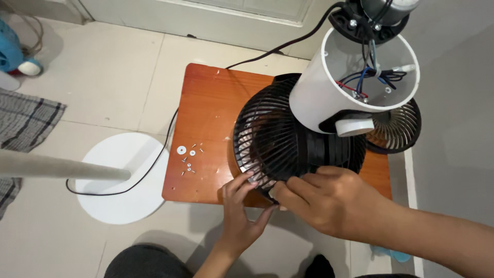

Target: The person assembles a standing fan by attaching the front grill to the motor housing using a screwdriver. They insert and tighten multiple screws around the grill perimeter to secure it in place.

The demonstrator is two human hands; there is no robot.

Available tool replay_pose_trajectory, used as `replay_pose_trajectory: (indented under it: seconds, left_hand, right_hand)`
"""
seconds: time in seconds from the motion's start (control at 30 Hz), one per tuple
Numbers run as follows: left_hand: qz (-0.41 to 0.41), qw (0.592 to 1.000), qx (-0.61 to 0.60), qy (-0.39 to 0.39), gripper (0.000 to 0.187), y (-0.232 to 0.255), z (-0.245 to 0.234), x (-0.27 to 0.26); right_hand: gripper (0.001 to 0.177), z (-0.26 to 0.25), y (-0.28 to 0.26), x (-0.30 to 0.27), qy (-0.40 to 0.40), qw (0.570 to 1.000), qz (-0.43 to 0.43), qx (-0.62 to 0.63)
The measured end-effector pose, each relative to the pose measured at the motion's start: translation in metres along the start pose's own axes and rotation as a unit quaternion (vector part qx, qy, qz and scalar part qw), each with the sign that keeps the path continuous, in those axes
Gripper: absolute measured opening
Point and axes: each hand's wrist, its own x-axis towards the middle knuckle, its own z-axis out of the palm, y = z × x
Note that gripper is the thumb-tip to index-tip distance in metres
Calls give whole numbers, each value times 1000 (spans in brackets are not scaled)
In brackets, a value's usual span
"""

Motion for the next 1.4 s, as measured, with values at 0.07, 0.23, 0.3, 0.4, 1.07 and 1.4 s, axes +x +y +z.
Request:
replay_pose_trajectory:
  seconds: [0.07, 0.23, 0.3, 0.4, 1.07, 1.4]
  left_hand:
    - [5, 1000, -24, -6, 77, -2, -4, -1]
    - [6, 995, 92, 41, 33, -32, -28, 11]
    - [-45, 985, 163, 42, 21, -45, -49, 18]
    - [-150, 965, 214, 19, 28, -56, -74, 30]
    - [-208, 901, 381, 16, 18, -77, -105, 17]
    - [-158, 910, 383, 18, 17, -71, -92, 10]
  right_hand:
    - [28, 2, -1, -1, 13, 1000, 11, 5]
    - [24, 8, -3, -5, 37, 997, 60, 36]
    - [23, 12, -5, -5, 49, 994, 76, 63]
    - [21, 13, -8, -8, 72, 986, 105, 104]
    - [32, 9, 0, -67, 170, 896, 294, 285]
    - [31, 9, 5, -87, 183, 874, 321, 317]
